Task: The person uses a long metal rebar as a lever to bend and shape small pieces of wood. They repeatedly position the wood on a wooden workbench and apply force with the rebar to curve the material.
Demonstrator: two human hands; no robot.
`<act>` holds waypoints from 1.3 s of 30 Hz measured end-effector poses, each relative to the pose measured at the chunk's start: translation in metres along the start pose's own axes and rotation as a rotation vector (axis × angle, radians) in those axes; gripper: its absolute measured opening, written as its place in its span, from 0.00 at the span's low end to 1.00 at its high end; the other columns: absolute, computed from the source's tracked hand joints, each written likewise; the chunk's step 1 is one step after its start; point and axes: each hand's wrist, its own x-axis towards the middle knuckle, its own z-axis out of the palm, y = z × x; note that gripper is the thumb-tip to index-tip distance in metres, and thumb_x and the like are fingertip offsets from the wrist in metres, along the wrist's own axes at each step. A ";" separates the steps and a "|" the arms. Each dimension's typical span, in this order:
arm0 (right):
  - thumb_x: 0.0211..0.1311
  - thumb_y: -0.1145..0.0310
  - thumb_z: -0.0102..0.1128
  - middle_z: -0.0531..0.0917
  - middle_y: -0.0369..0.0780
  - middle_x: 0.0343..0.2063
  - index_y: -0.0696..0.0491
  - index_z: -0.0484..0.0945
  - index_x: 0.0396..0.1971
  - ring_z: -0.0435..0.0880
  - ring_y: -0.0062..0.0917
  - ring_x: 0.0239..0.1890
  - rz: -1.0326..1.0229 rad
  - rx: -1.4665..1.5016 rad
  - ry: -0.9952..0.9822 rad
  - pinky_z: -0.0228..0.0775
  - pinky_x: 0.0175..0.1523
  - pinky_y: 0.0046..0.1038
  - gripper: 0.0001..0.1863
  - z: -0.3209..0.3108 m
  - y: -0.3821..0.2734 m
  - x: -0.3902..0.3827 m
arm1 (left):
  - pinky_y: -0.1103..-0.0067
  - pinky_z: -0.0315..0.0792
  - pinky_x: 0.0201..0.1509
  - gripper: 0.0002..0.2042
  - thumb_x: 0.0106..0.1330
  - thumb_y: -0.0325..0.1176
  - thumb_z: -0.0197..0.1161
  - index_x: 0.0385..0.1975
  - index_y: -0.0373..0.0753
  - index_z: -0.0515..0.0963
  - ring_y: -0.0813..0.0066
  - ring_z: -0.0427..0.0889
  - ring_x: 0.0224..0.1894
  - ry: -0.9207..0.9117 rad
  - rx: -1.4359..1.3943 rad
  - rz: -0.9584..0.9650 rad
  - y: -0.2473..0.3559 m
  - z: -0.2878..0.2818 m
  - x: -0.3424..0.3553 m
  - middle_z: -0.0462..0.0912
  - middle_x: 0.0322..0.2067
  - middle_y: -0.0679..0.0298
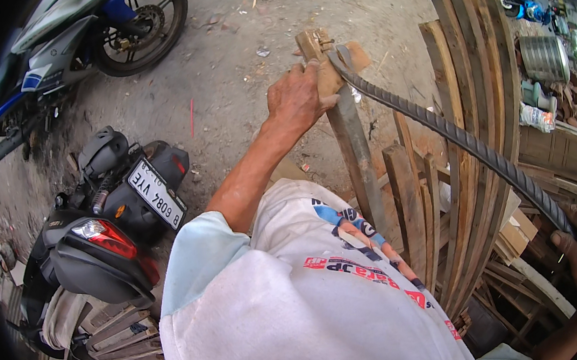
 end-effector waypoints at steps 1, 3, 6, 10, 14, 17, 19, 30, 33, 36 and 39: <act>0.55 0.50 0.72 0.83 0.48 0.47 0.57 0.81 0.57 0.79 0.42 0.49 -0.011 -0.018 0.002 0.69 0.58 0.37 0.34 0.001 0.000 0.000 | 0.60 0.80 0.47 0.39 0.51 0.55 0.77 0.61 0.39 0.74 0.50 0.84 0.48 -0.005 -0.001 -0.006 0.000 0.000 0.000 0.82 0.45 0.50; 0.56 0.49 0.71 0.83 0.48 0.48 0.57 0.81 0.57 0.78 0.42 0.50 0.007 -0.034 -0.010 0.69 0.59 0.37 0.34 0.000 -0.006 0.000 | 0.60 0.80 0.47 0.39 0.51 0.54 0.77 0.61 0.39 0.74 0.50 0.84 0.49 0.008 0.005 0.005 0.001 0.000 0.000 0.82 0.46 0.50; 0.57 0.51 0.70 0.84 0.49 0.47 0.58 0.80 0.57 0.79 0.43 0.50 0.038 -0.018 -0.007 0.69 0.59 0.38 0.33 -0.001 -0.018 0.004 | 0.60 0.80 0.47 0.39 0.52 0.54 0.77 0.61 0.39 0.74 0.50 0.84 0.48 0.003 0.016 0.015 0.004 0.001 0.002 0.82 0.46 0.50; 0.59 0.56 0.71 0.85 0.51 0.44 0.58 0.80 0.57 0.80 0.43 0.50 0.070 0.021 0.029 0.69 0.59 0.38 0.30 0.006 -0.025 0.012 | 0.62 0.80 0.43 0.36 0.51 0.49 0.78 0.57 0.36 0.74 0.51 0.85 0.44 0.089 0.014 0.029 0.006 0.002 -0.003 0.82 0.40 0.50; 0.61 0.60 0.70 0.83 0.50 0.41 0.57 0.79 0.56 0.81 0.43 0.49 0.032 0.130 -0.028 0.69 0.56 0.39 0.26 0.048 -0.020 0.020 | 0.60 0.80 0.44 0.38 0.52 0.54 0.77 0.60 0.39 0.74 0.49 0.85 0.46 0.081 -0.021 -0.020 -0.001 0.005 -0.011 0.81 0.44 0.50; 0.59 0.64 0.71 0.82 0.53 0.28 0.57 0.80 0.47 0.82 0.51 0.34 -0.060 0.193 0.057 0.73 0.42 0.42 0.18 0.114 -0.027 0.013 | 0.60 0.80 0.44 0.38 0.52 0.54 0.77 0.60 0.39 0.74 0.48 0.85 0.46 0.058 0.013 -0.039 0.000 0.002 -0.012 0.81 0.44 0.49; 0.59 0.64 0.72 0.81 0.53 0.27 0.55 0.79 0.44 0.83 0.52 0.35 0.016 0.201 0.075 0.72 0.40 0.46 0.17 0.161 -0.033 0.000 | 0.60 0.80 0.44 0.39 0.52 0.54 0.77 0.61 0.39 0.73 0.48 0.85 0.45 0.017 0.042 -0.020 0.002 0.001 -0.007 0.82 0.44 0.48; 0.51 0.62 0.75 0.85 0.44 0.31 0.49 0.77 0.40 0.87 0.46 0.33 0.055 0.481 0.111 0.77 0.35 0.47 0.19 0.277 -0.066 -0.035 | 0.64 0.79 0.55 0.58 0.46 0.47 0.82 0.72 0.24 0.51 0.46 0.85 0.50 -0.401 -0.099 0.041 0.013 -0.032 0.047 0.84 0.48 0.40; 0.51 0.59 0.75 0.86 0.44 0.32 0.49 0.77 0.40 0.87 0.45 0.33 0.130 0.534 0.101 0.78 0.36 0.45 0.20 0.297 -0.071 -0.039 | 0.63 0.78 0.56 0.56 0.46 0.45 0.81 0.71 0.24 0.53 0.46 0.85 0.50 -0.388 -0.158 0.073 0.020 -0.030 0.044 0.83 0.48 0.38; 0.51 0.58 0.76 0.86 0.46 0.32 0.51 0.77 0.39 0.87 0.47 0.34 0.130 0.665 0.123 0.78 0.37 0.46 0.20 0.352 -0.081 -0.036 | 0.62 0.78 0.54 0.53 0.47 0.44 0.79 0.69 0.23 0.55 0.44 0.84 0.49 -0.336 -0.055 0.122 0.008 -0.013 0.044 0.83 0.47 0.38; 0.52 0.57 0.76 0.87 0.48 0.31 0.51 0.78 0.39 0.87 0.50 0.36 0.135 0.756 0.092 0.78 0.40 0.49 0.20 0.434 -0.113 -0.034 | 0.59 0.77 0.51 0.48 0.49 0.43 0.76 0.65 0.23 0.58 0.41 0.83 0.46 -0.387 -0.029 0.147 0.014 -0.010 0.044 0.82 0.43 0.39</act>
